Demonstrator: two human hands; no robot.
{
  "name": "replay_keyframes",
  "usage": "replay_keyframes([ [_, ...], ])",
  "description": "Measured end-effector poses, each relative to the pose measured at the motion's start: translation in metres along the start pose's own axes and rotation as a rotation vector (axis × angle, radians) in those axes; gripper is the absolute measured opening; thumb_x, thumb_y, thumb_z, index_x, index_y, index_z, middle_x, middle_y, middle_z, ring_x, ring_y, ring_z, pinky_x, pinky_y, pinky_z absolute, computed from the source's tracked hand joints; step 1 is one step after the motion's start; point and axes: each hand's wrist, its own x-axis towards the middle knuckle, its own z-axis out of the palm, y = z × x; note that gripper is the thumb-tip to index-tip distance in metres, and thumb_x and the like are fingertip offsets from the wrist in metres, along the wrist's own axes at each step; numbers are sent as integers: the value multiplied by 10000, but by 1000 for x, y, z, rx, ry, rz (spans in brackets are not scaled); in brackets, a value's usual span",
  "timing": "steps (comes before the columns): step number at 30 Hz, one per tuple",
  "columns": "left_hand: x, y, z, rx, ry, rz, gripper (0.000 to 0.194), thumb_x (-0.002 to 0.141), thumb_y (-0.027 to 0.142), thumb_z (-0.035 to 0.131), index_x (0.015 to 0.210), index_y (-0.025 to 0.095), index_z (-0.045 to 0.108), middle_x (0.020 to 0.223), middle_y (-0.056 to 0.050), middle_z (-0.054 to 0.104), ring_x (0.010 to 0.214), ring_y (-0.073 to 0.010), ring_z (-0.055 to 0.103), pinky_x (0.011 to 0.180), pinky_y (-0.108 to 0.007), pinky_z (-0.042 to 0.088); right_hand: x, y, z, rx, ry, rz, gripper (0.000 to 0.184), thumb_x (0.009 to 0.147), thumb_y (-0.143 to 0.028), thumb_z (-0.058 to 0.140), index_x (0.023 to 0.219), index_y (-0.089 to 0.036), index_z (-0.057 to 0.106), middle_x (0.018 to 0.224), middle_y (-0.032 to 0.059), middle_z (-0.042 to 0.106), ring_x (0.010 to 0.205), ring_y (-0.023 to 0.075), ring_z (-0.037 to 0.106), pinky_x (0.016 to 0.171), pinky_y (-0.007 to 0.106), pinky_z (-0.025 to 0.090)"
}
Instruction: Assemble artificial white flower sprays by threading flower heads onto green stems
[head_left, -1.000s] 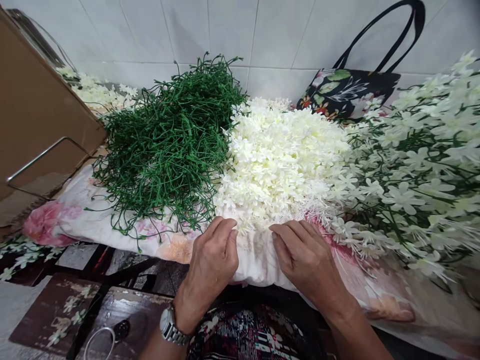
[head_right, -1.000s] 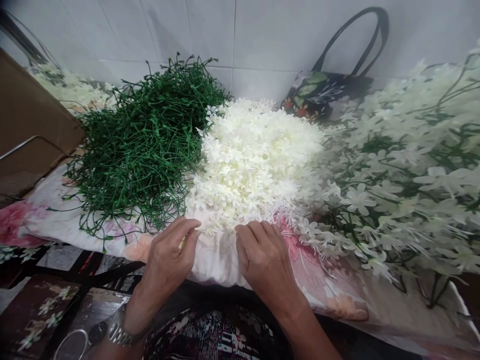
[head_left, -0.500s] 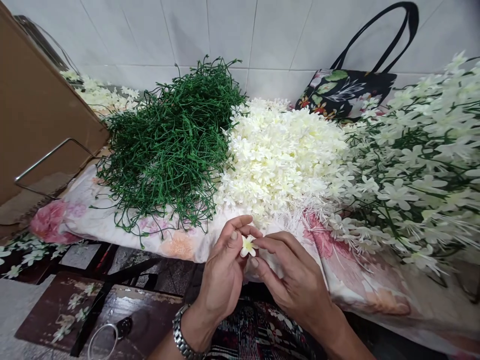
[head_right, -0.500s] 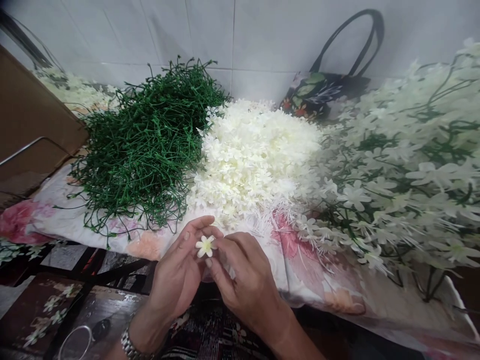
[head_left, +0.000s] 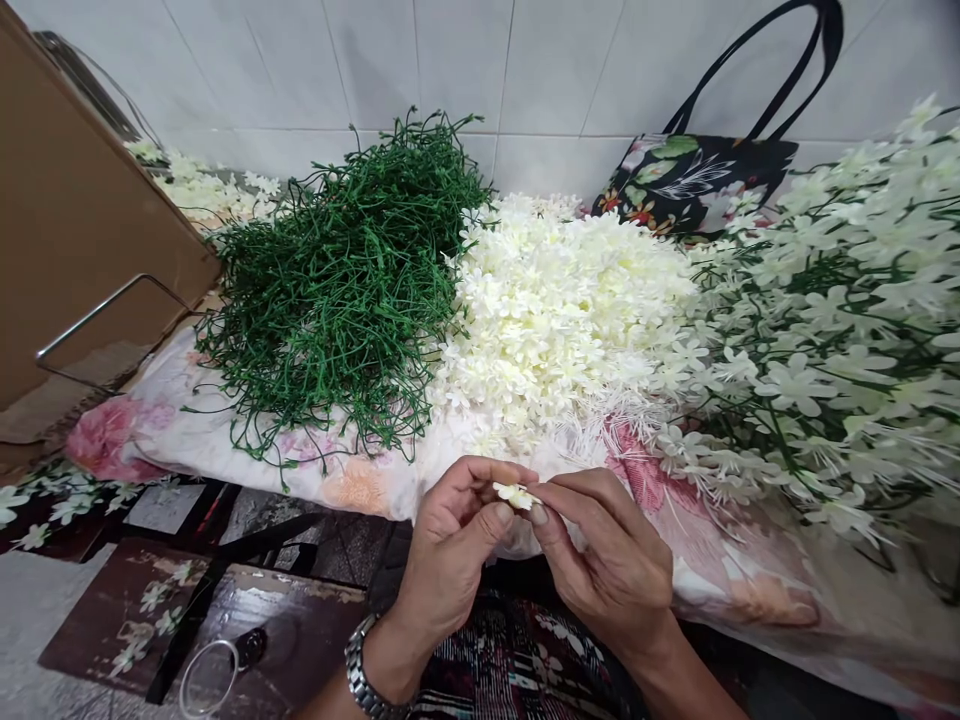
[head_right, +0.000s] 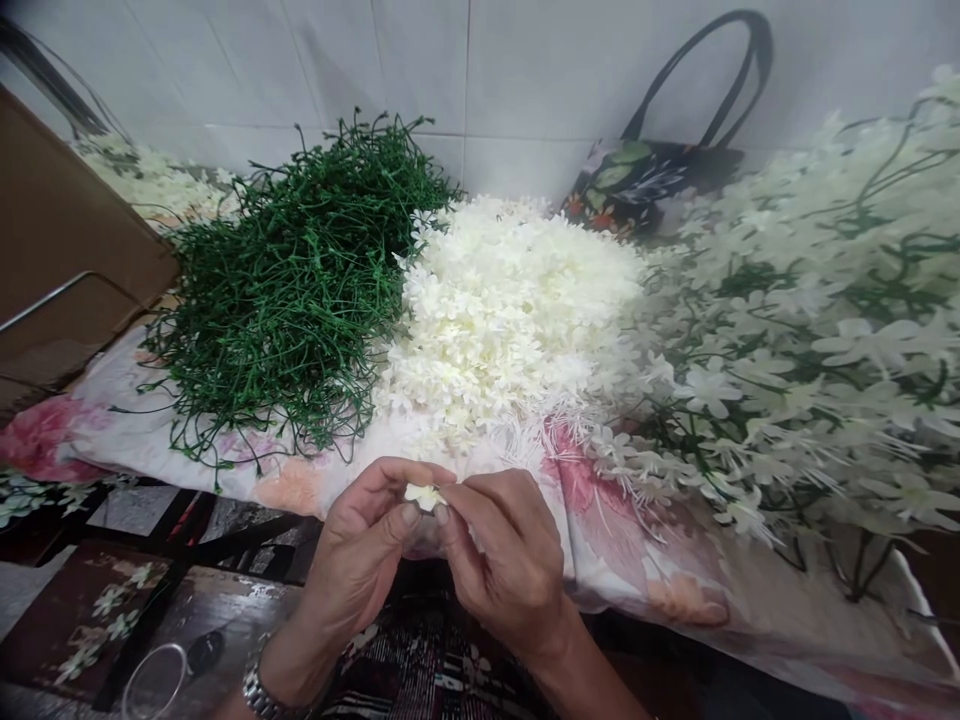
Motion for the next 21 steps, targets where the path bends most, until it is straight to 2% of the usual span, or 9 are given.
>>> replay_keyframes([
  [3, 1, -1, -2, 44, 45, 32, 117, 700, 247, 741, 779, 174, 696, 823, -25, 674, 743, -122, 580, 670, -198, 468, 0, 0, -1, 13, -28, -23, 200, 783, -58, 578, 950, -160, 616, 765, 50, 610, 681, 141, 568, 579, 275, 484],
  [8, 1, 2, -9, 165, -4, 15, 119, 746, 246, 688, 840, 177, 713, 711, -3, 613, 584, -83, 496, 532, -168, 420, 4, -1, -6, 112, -117, -5, 175, 804, -100, 544, 957, -159, 606, 780, 55, 603, 693, 139, 568, 579, 272, 504],
  [15, -1, 5, -12, 287, -91, 59, 239, 804, 157, 590, 984, 243, 723, 893, -29, 659, 727, -114, 540, 588, -176, 436, 6, -2, -10, 274, -199, 74, 122, 803, -85, 566, 895, -145, 620, 808, 50, 607, 761, 114, 598, 639, 225, 522],
  [21, -1, 10, -15, 323, -212, 42, 295, 800, 246, 639, 1089, 279, 690, 979, -48, 616, 827, -147, 543, 710, -237, 455, 5, 0, -9, 357, -210, 151, 61, 823, -134, 594, 864, -153, 635, 792, 36, 599, 742, 95, 598, 636, 196, 511],
])
